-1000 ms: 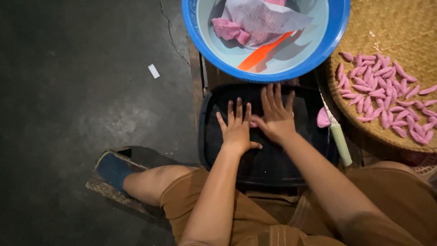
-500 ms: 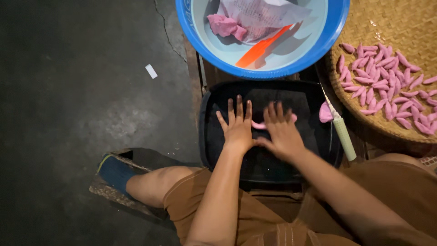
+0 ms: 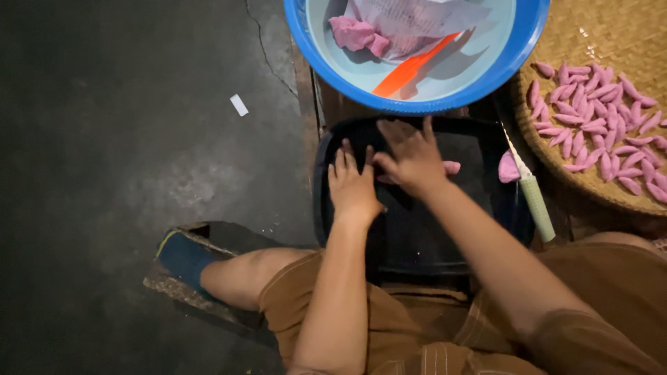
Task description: The person takes small pieces of pink dough from a blue basin, rolls them into thin logs on a black tray, and cuts them into smaller pieces with a knife. The cut pieces are then placed into a woven basket.
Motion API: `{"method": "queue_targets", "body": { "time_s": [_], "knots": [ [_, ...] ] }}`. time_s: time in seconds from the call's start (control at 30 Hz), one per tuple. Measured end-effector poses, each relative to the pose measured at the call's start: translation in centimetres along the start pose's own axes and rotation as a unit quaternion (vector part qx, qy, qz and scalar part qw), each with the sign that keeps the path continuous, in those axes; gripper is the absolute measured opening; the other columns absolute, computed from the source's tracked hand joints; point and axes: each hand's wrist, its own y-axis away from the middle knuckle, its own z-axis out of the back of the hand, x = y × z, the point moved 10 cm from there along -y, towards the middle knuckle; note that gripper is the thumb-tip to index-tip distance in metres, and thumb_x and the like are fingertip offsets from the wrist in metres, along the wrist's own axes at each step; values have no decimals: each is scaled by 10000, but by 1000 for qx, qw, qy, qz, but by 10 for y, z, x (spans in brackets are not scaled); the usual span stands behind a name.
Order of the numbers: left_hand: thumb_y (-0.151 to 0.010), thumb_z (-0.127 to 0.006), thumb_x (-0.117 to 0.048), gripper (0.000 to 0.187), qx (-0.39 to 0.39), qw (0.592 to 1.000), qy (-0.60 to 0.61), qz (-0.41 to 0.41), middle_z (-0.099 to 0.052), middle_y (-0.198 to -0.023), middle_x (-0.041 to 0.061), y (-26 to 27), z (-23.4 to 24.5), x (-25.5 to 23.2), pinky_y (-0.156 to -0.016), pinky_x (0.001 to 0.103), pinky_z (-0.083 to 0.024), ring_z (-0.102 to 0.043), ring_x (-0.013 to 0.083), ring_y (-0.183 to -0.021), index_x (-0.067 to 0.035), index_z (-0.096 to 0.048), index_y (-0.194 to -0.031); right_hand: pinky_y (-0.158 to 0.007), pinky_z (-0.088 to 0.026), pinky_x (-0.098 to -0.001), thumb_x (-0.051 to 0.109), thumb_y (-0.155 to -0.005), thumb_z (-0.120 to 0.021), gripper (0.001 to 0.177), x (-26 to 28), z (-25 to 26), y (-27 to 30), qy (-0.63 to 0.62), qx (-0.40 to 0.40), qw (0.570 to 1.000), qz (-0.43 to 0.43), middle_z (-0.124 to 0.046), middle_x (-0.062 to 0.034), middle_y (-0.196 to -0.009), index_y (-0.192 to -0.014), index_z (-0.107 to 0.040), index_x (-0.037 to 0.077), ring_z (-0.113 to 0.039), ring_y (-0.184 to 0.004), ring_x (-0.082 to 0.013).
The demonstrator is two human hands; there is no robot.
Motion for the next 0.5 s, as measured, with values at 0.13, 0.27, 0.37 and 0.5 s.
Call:
{"method": "queue_targets", "body": {
  "time_s": [0.13, 0.27, 0.37, 0.5],
  "knots": [
    [-585, -958, -423, 1266, -58, 998, 12, -22, -70, -1699, 213, 4, 14, 1, -1238, 508, -204, -139, 376, -1556, -234, -249, -1617, -1189, -186, -683, 530, -888, -597, 877, 24, -21, 44, 62, -15, 996, 56, -332, -199, -1642, -1559, -369, 14, -290, -1531, -389],
    [-554, -976, -404, 1285, -62, 998, -10, -16, -80, -1682, 235, 0, 14, -6, -1223, 524, -212, -156, 400, -1536, -218, -264, -1608, -1162, -149, -668, 617, -850, -555, 986, 33, -25, 111, -35, 48, 993, 97, -262, -267, -1627, -1539, -315, -45, -196, -1510, -459],
    [-533, -984, -401, 1309, -53, 998, -4, -15, -89, -1680, 240, -1, 6, -4, -1225, 526, -209, -164, 400, -1535, -203, -269, -1610, -1175, -136, -673, 607, -918, -507, 938, 36, -22, 115, -33, 38, 993, 109, -240, -273, -1653, -1567, -303, -39, -172, -1537, -449],
    [-584, -971, -376, 1190, -126, 990, 35, -47, -144, -1668, 241, -1, 14, -2, -1202, 542, -234, -208, 420, -1512, -209, -335, -1575, -1223, -126, -677, 573, -992, -463, 860, 19, -30, 33, 80, -10, 995, 64, -234, -279, -1688, -1601, -299, -11, -170, -1580, -414]
  ]
}}
